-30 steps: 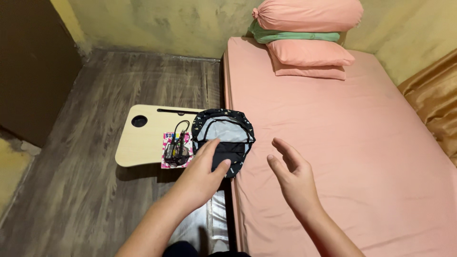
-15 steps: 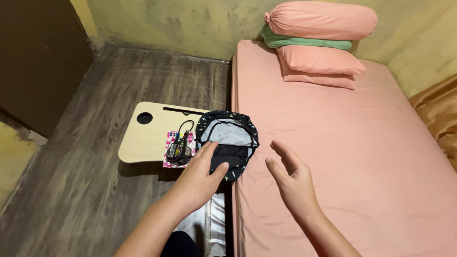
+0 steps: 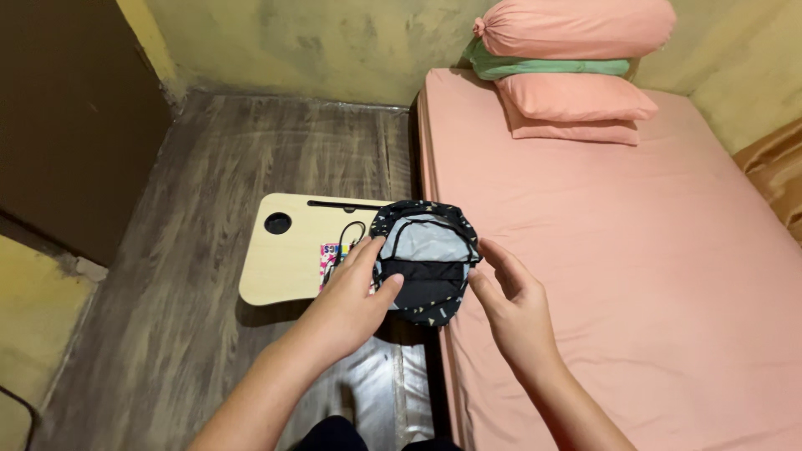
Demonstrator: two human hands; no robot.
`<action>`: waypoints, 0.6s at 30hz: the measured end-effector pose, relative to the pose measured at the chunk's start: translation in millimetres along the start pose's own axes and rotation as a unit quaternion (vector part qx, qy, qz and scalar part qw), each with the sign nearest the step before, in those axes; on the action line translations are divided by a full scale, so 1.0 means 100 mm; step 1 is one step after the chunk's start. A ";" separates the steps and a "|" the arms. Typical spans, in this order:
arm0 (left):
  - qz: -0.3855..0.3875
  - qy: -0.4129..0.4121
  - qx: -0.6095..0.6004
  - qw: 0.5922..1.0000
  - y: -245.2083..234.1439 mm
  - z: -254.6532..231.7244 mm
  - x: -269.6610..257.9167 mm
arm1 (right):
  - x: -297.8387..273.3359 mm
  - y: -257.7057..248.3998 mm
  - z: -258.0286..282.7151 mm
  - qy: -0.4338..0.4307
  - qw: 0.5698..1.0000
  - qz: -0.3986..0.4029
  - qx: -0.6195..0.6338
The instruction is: The person opens a small black bag resting on a folding table beside the bed, takes out a laptop charger, wraps the cable around the charger brick, carries it to a desk, and places it next to a closed laptop.
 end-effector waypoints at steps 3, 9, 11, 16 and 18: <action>0.013 -0.004 -0.017 1.000 -0.15 0.06 -0.01 | 0.00 0.18 0.04 0.004 1.000 -0.002 0.018; 0.028 0.000 0.002 1.000 -0.33 0.18 -0.01 | -0.02 0.40 0.08 0.000 0.999 -0.019 0.029; 0.034 0.003 0.003 0.999 -0.35 0.19 0.00 | -0.04 0.42 0.07 0.006 0.999 -0.025 0.029; 0.057 -0.004 -0.011 0.998 -0.34 0.14 0.06 | -0.06 0.34 0.05 0.015 0.999 -0.038 0.033; 0.065 -0.010 -0.015 0.998 -0.30 0.11 0.09 | -0.06 0.28 0.03 0.025 0.998 -0.041 0.029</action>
Point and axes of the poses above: each hand's wrist, its own x-axis towards the middle knuckle, its own y-axis out of the palm, z = x × y, the point moved 1 cm from there along x, towards the middle knuckle, and after that the axes turned 5 degrees about z, right-handed, at the moved point
